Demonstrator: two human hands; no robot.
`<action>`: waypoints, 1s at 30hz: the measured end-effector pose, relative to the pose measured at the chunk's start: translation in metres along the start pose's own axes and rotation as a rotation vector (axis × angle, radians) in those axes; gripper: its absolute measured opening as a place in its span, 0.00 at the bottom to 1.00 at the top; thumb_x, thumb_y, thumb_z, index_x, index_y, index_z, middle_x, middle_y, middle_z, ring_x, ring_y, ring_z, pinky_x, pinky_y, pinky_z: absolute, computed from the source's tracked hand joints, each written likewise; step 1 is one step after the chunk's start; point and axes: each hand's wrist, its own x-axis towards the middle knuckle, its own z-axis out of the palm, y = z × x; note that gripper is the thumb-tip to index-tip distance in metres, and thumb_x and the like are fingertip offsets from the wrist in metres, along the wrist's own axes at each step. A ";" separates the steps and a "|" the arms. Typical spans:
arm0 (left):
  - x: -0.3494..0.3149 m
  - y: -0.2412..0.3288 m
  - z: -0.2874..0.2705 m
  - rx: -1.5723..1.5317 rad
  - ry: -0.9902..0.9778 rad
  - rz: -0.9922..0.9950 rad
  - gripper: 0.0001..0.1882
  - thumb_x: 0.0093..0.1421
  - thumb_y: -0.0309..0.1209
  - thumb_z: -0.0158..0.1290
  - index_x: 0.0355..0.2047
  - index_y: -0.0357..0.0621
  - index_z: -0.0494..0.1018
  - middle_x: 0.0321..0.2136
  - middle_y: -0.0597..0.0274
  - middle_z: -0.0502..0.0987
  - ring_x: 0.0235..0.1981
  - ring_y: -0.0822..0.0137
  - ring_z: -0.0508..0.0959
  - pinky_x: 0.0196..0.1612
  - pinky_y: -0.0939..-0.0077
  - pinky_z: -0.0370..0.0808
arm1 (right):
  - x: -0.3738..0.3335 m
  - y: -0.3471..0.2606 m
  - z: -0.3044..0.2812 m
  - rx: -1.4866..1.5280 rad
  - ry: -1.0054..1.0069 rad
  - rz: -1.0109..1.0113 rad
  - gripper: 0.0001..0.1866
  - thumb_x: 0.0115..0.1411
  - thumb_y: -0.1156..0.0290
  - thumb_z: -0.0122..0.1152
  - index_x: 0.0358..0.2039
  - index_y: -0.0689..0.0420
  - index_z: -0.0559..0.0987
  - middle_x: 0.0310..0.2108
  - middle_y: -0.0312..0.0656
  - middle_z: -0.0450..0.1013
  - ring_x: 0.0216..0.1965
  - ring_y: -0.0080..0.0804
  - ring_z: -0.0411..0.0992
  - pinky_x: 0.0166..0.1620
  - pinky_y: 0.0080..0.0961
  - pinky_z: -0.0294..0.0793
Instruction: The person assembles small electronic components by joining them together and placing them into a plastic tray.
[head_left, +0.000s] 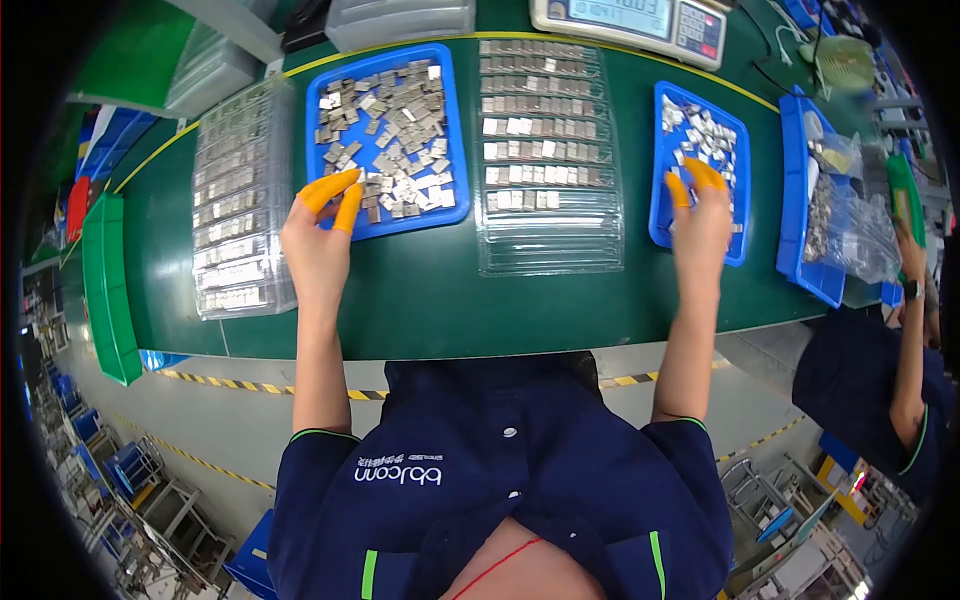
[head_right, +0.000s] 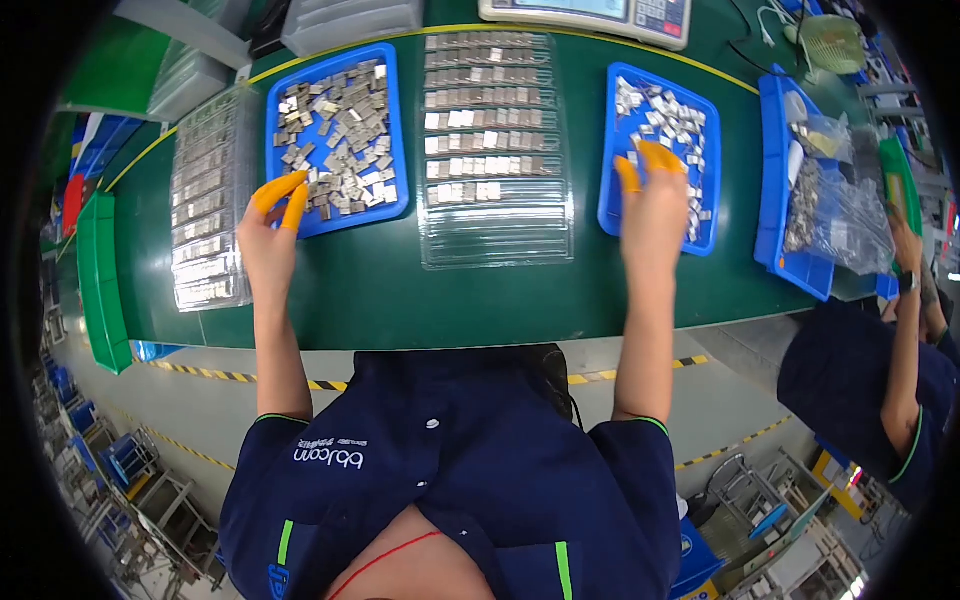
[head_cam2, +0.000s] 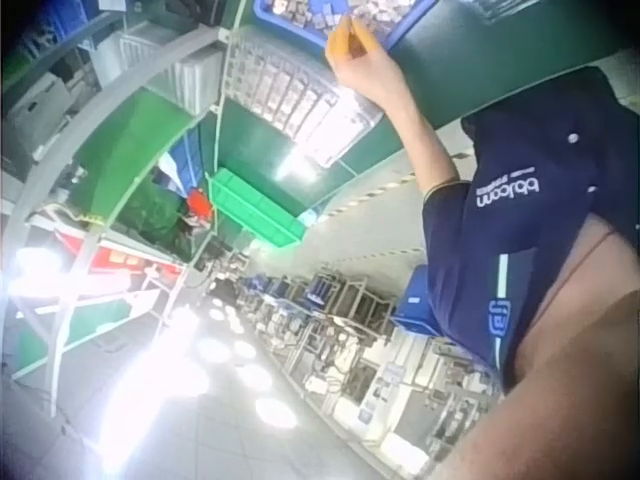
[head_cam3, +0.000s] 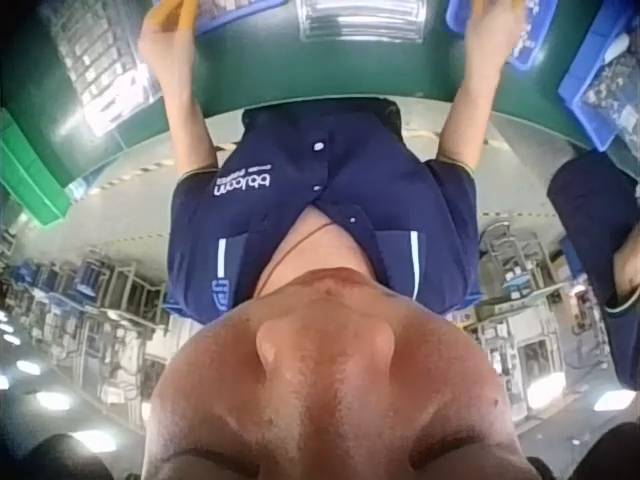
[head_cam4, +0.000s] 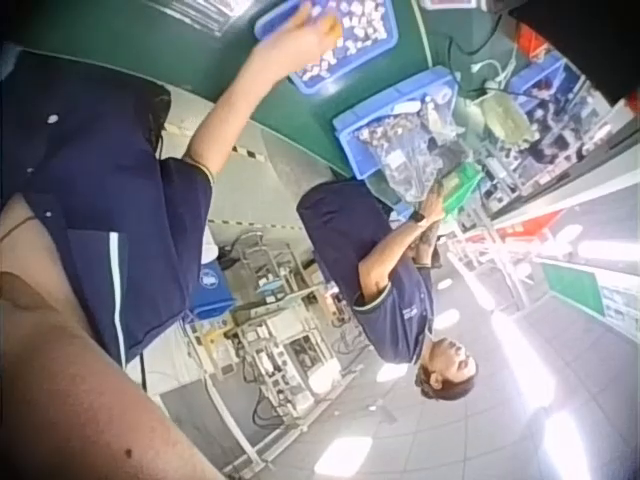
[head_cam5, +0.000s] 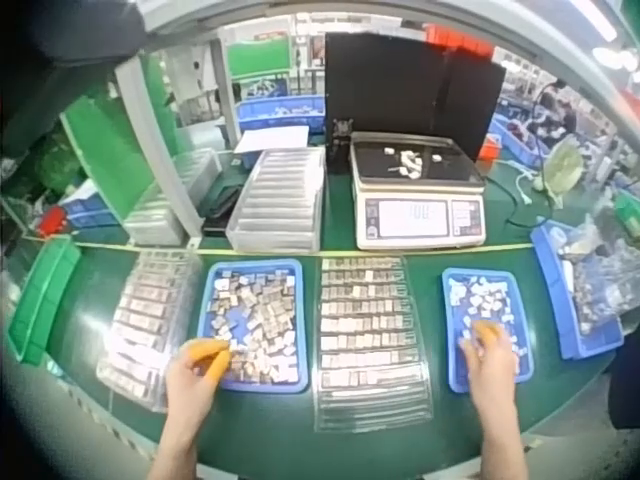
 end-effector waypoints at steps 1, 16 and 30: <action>0.004 0.004 0.000 0.147 0.005 -0.005 0.10 0.50 0.26 0.59 0.35 0.43 0.78 0.33 0.56 0.76 0.33 0.63 0.75 0.40 0.74 0.72 | 0.004 0.007 -0.003 -0.009 -0.038 0.101 0.15 0.49 0.70 0.65 0.38 0.61 0.78 0.37 0.49 0.73 0.35 0.42 0.71 0.38 0.31 0.70; 0.042 -0.001 0.017 0.478 -0.217 0.155 0.13 0.43 0.36 0.64 0.29 0.45 0.80 0.27 0.59 0.76 0.38 0.62 0.70 0.46 0.64 0.55 | 0.004 0.024 -0.003 0.876 0.005 0.374 0.08 0.49 0.79 0.65 0.31 0.63 0.78 0.34 0.44 0.76 0.35 0.27 0.74 0.41 0.20 0.71; 0.014 0.037 0.025 -0.729 -0.234 -0.238 0.13 0.48 0.19 0.59 0.36 0.34 0.76 0.31 0.60 0.78 0.32 0.74 0.76 0.38 0.81 0.73 | -0.029 -0.102 0.001 1.375 -0.342 0.252 0.12 0.49 0.80 0.64 0.37 0.64 0.79 0.36 0.42 0.76 0.38 0.25 0.72 0.45 0.20 0.69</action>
